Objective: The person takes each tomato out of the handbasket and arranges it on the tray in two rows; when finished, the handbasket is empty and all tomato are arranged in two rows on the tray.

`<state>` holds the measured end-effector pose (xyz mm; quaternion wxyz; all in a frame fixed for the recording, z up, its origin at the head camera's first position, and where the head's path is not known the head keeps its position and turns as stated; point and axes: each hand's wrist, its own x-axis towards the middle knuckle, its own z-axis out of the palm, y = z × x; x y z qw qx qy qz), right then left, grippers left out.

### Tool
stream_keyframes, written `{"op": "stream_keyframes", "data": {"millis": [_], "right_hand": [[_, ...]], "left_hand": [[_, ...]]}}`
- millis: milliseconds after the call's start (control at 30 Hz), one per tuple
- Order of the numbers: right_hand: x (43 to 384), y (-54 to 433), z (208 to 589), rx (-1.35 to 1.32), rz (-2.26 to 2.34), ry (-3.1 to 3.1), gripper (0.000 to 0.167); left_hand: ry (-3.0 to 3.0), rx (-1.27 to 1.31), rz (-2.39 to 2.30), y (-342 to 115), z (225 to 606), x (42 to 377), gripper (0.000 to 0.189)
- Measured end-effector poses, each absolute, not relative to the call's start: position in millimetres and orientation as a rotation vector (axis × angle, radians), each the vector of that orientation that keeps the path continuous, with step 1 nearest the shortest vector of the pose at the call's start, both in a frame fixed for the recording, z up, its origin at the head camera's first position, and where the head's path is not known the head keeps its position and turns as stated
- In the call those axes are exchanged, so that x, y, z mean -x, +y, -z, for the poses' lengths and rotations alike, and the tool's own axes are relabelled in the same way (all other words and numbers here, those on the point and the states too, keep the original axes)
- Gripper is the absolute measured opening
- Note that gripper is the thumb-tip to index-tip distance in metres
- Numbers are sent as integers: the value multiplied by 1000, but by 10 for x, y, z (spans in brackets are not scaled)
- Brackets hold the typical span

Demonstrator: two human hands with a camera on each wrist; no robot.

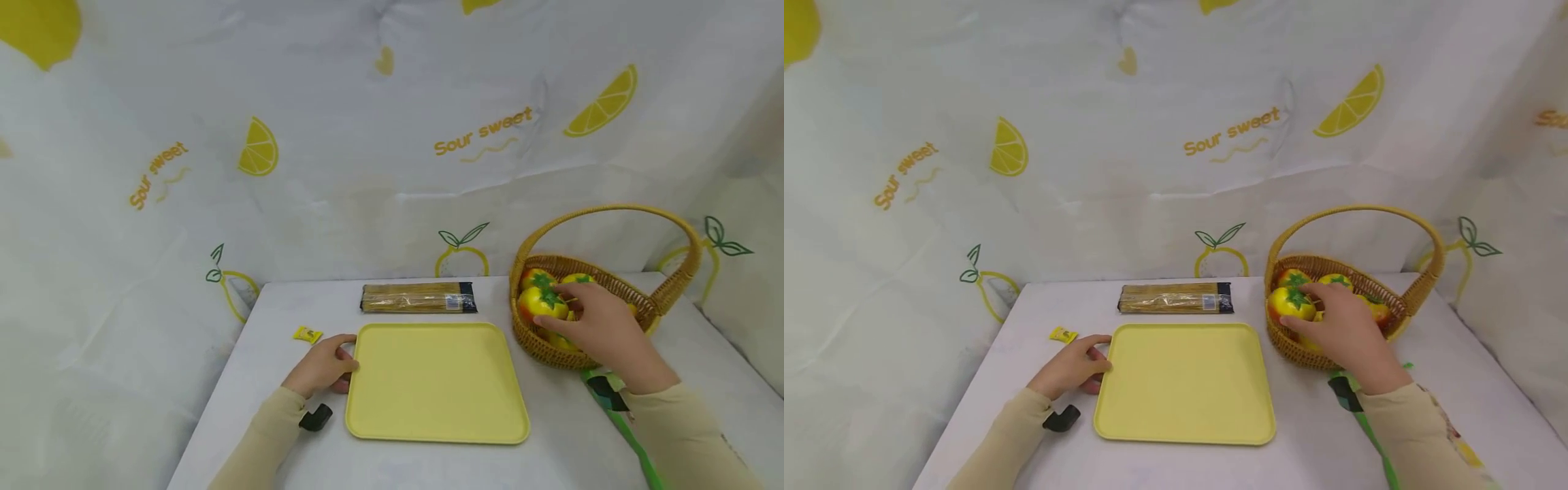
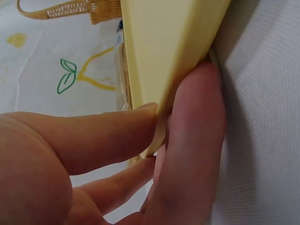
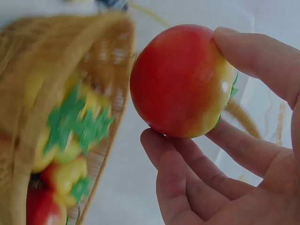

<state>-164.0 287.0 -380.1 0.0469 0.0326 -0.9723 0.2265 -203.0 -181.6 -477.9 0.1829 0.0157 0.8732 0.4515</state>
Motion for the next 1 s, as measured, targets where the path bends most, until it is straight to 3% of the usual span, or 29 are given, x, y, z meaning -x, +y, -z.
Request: {"op": "stream_keyframes", "data": {"millis": [700, 1000], "right_hand": [[1984, 1266, 4428, -391, -1056, -2939, 60], [2054, 846, 4582, -386, -1198, -2907, 57]], "left_hand": [[2397, -11, -1336, -1857, 4813, 2084, 62], [2399, 10, -1314, -1851, 4801, 2085, 62]]}}
